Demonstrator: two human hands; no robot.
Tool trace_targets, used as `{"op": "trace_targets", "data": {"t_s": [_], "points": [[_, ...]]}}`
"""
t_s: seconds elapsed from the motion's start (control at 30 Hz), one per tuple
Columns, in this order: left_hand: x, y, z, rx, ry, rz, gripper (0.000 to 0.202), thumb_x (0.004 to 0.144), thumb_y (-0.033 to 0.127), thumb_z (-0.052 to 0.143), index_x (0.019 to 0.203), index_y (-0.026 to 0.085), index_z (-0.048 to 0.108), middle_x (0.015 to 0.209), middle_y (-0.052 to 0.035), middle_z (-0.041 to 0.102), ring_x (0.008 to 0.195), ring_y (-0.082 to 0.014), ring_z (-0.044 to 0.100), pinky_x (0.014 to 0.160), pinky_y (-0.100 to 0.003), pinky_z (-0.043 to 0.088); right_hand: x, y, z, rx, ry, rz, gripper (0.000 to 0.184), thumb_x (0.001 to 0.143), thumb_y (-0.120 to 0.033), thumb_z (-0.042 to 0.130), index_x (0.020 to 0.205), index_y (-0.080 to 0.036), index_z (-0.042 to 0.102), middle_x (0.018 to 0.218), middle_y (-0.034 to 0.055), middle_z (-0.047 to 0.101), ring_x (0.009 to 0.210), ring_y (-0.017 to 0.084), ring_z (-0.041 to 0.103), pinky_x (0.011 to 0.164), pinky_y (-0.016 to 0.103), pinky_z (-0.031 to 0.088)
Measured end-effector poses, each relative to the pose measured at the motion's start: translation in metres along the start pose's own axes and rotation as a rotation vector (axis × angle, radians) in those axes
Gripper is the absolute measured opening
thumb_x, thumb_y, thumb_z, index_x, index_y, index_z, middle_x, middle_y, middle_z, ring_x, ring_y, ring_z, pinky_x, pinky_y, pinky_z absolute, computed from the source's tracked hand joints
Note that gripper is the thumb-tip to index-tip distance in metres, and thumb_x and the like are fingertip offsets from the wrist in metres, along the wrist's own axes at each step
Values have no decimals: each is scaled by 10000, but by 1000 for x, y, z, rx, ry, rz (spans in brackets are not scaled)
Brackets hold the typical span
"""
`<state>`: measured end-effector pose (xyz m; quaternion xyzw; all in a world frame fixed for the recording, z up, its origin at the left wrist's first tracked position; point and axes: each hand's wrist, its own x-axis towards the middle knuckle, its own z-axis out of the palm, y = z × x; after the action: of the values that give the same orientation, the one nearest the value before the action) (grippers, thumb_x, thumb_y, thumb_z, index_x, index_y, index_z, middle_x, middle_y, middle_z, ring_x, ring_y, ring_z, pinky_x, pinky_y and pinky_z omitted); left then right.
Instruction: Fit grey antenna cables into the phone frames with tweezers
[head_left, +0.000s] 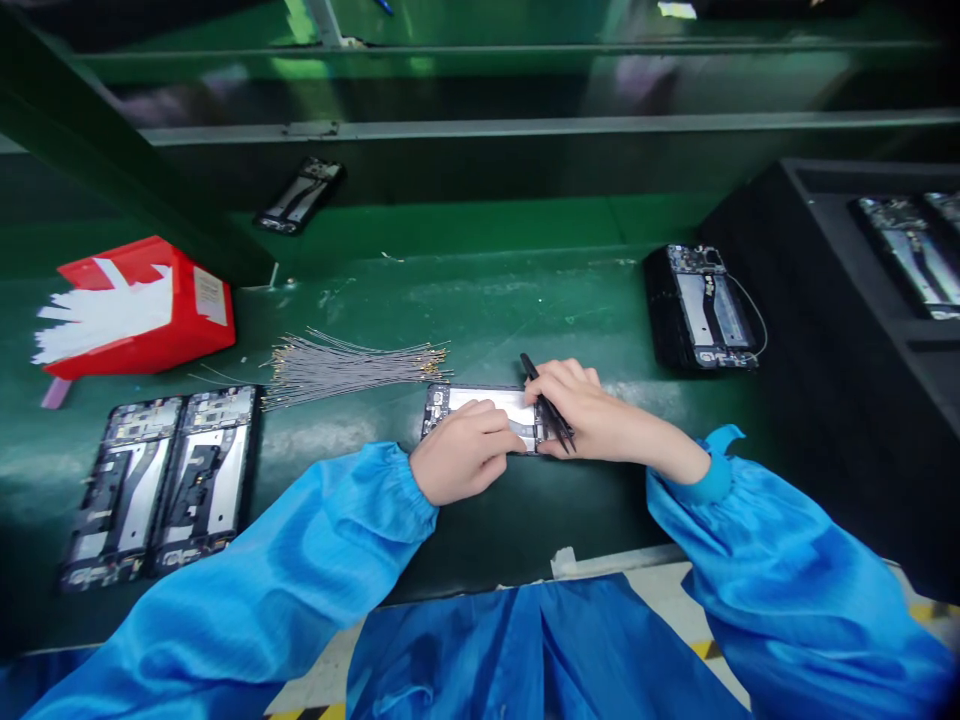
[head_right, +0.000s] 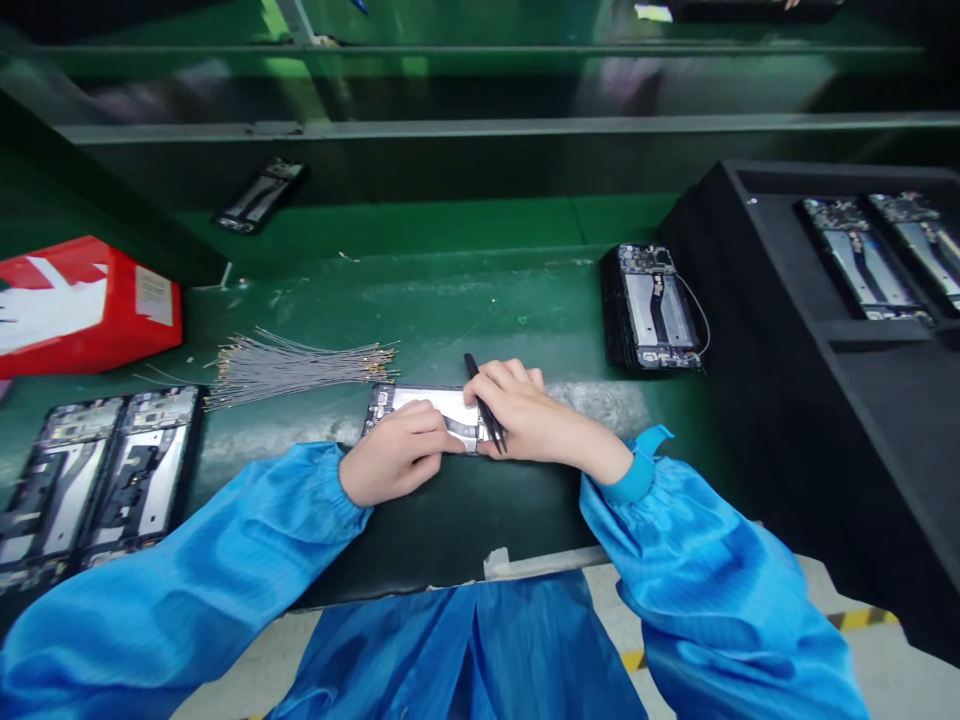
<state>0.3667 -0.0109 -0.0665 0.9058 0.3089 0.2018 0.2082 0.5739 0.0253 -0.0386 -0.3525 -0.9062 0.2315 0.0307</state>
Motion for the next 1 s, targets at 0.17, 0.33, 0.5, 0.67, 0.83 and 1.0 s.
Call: {"op": "trace_targets", "data": {"t_s": [0.17, 0.33, 0.5, 0.67, 0.83, 1.0], "points": [[2, 2, 1, 32, -17, -49, 234, 768, 90, 386, 815, 164, 603, 710, -31, 511, 727, -152, 441, 700, -269, 384, 1, 2, 1, -15, -7, -20, 351, 721, -325, 627, 971, -215, 407, 1013, 68, 431, 906, 228, 363, 706, 302, 288], [3, 3, 1, 59, -5, -75, 216, 772, 90, 375, 819, 158, 575, 712, -27, 495, 731, -150, 438, 697, -255, 385, 5, 2, 1, -69, -17, -25, 365, 697, -340, 647, 955, -212, 421, 1006, 74, 442, 914, 240, 375, 687, 293, 278], [3, 3, 0, 66, -6, -82, 186, 776, 95, 384, 779, 149, 562, 726, -31, 489, 732, -156, 425, 668, -256, 374, 9, -3, -4, -147, -59, -34, 347, 707, -337, 631, 953, -208, 424, 1012, 80, 436, 893, 235, 376, 648, 267, 253], [3, 3, -1, 56, 3, -60, 198, 766, 81, 379, 752, 156, 561, 700, -25, 466, 711, -150, 410, 658, -251, 366, 11, -10, -6, -209, -84, -13, 322, 691, -298, 599, 944, -201, 425, 1015, 88, 432, 888, 239, 370, 609, 255, 217], [3, 2, -4, -8, 14, -20, 215, 744, 70, 372, 725, 160, 566, 676, -15, 470, 693, -142, 411, 666, -258, 355, 11, -16, -6, -195, -97, 42, 318, 660, -228, 566, 940, -190, 420, 1015, 90, 428, 868, 227, 369, 601, 249, 214], [4, 2, -6, -11, -30, 23, 228, 731, 74, 379, 746, 174, 583, 681, -8, 496, 681, -139, 416, 655, -264, 337, 11, -17, -7, -184, -101, 75, 319, 647, -217, 556, 935, -196, 421, 1004, 79, 426, 864, 222, 369, 605, 243, 206]]}}
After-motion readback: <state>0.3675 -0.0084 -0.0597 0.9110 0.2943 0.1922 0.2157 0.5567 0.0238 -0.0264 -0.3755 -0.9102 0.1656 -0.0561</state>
